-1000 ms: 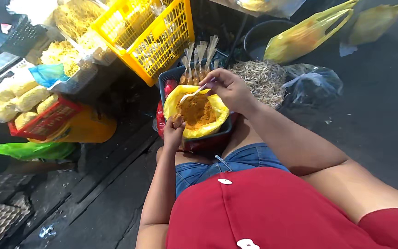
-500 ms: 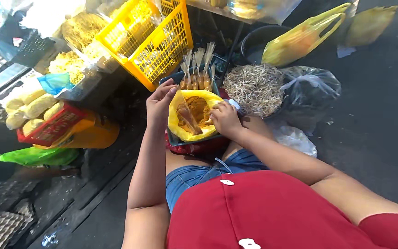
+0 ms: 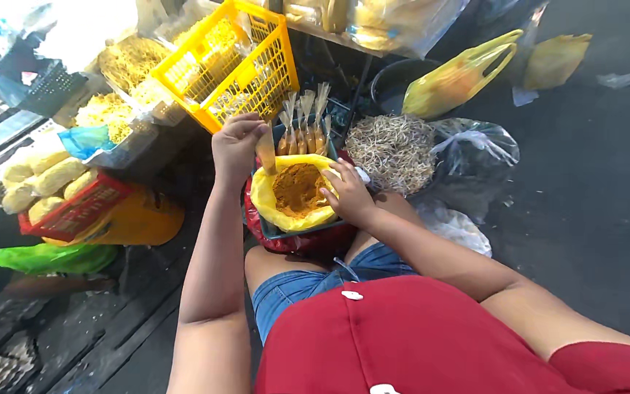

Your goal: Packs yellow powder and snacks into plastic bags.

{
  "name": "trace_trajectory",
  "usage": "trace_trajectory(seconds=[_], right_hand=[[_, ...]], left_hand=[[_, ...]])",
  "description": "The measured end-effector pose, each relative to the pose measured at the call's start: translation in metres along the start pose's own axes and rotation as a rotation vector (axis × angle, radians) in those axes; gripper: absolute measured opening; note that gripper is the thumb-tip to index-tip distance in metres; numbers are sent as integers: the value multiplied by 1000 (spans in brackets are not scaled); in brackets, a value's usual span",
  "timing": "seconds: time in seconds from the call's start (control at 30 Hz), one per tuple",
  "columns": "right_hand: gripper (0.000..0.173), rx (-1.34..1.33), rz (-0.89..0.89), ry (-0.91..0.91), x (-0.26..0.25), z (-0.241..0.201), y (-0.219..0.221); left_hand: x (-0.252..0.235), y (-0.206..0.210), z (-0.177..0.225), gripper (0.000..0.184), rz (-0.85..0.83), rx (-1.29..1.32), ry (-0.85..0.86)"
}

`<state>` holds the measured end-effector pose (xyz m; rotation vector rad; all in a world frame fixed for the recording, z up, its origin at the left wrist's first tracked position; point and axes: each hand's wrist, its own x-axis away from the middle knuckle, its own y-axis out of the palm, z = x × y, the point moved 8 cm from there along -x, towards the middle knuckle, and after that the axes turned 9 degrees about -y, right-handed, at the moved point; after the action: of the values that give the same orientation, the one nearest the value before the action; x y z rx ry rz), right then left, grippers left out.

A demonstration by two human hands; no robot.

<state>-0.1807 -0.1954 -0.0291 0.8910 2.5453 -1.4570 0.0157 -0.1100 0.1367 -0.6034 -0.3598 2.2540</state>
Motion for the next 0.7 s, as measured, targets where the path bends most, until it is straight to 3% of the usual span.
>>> trace_trajectory(seconds=[0.13, 0.3, 0.37, 0.47, 0.57, 0.7], right_hand=[[34, -166, 29, -106, -12, -23, -22], [45, -454, -33, -94, -42, -40, -41], [52, -623, -146, -53, -55, -40, -33], [35, -730, -333, 22, -60, -35, -9], [22, -677, -347, 64, -54, -29, 6], [20, -720, -355, 219, -36, -26, 17]], left_hand=[[9, -29, 28, 8, 141, 158, 117], [21, 18, 17, 11, -82, -94, -183], [25, 28, 17, 9, -115, -59, -184], [27, 42, 15, 11, -141, -35, -135], [23, 43, 12, 15, -144, -75, -102], [23, 36, 14, 18, -60, -254, -91]])
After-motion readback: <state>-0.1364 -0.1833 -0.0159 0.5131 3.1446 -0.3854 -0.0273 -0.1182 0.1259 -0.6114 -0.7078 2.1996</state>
